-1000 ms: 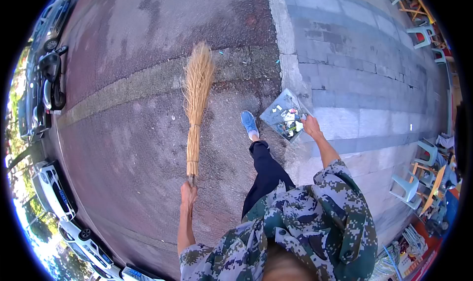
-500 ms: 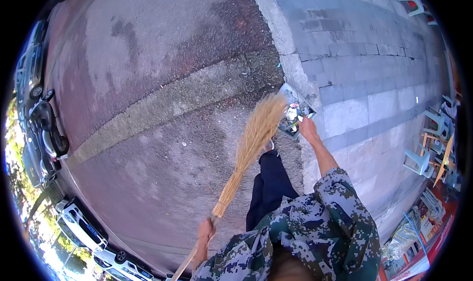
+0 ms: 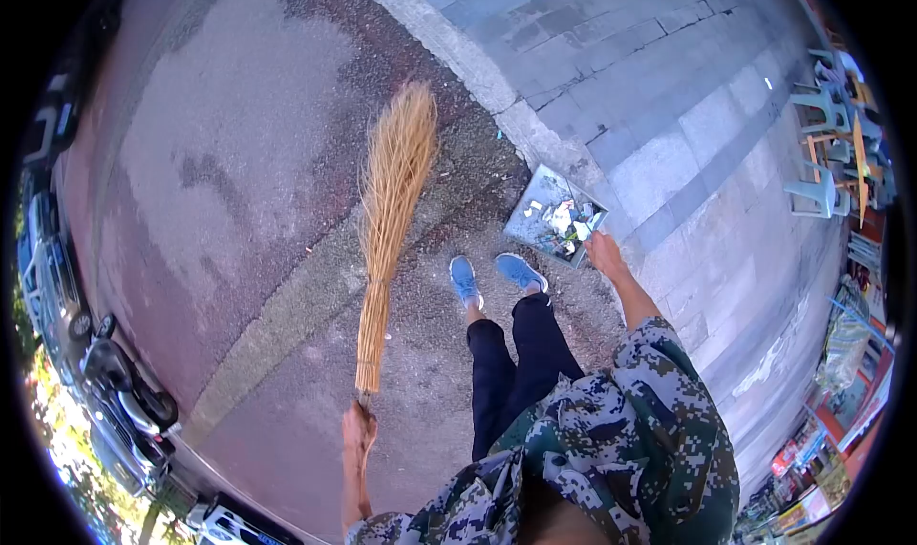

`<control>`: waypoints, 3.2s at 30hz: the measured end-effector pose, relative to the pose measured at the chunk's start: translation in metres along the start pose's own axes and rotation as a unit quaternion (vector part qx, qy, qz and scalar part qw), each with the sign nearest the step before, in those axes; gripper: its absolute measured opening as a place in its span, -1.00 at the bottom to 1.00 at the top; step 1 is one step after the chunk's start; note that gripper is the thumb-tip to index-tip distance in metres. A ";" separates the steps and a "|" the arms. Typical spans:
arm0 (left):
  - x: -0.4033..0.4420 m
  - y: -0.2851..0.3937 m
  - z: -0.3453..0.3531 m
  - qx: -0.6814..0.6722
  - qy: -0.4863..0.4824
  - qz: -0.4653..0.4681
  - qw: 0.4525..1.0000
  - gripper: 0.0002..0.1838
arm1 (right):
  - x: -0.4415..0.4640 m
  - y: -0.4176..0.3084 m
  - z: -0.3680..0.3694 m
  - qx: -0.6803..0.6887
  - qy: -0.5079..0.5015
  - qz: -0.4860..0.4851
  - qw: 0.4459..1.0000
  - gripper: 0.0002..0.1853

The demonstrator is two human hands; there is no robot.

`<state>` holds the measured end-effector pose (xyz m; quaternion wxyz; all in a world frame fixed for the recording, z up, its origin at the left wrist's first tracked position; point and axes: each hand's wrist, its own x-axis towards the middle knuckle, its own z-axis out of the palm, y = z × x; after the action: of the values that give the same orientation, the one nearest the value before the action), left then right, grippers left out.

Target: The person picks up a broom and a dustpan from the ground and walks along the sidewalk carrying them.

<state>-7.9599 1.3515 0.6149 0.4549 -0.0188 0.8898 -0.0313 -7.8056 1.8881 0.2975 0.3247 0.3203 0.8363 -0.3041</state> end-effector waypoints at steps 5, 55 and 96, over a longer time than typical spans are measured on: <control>0.147 0.073 -0.007 0.021 -0.032 0.092 0.995 -0.86 | -0.016 -0.009 -0.002 0.021 0.033 0.103 0.994 -0.68; 0.269 0.096 -0.018 0.064 -0.105 0.077 0.989 -0.79 | -0.063 -0.083 0.066 0.150 0.038 0.299 0.942 -0.71; 0.105 0.131 0.236 -0.207 -0.006 -0.125 0.970 -0.75 | 0.105 0.164 -0.009 0.050 0.055 0.044 0.996 -0.76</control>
<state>-7.8309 1.4660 0.3824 0.4389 -0.2237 0.8648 0.0966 -7.7494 2.0302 0.1765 0.2749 0.3888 0.8217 -0.3132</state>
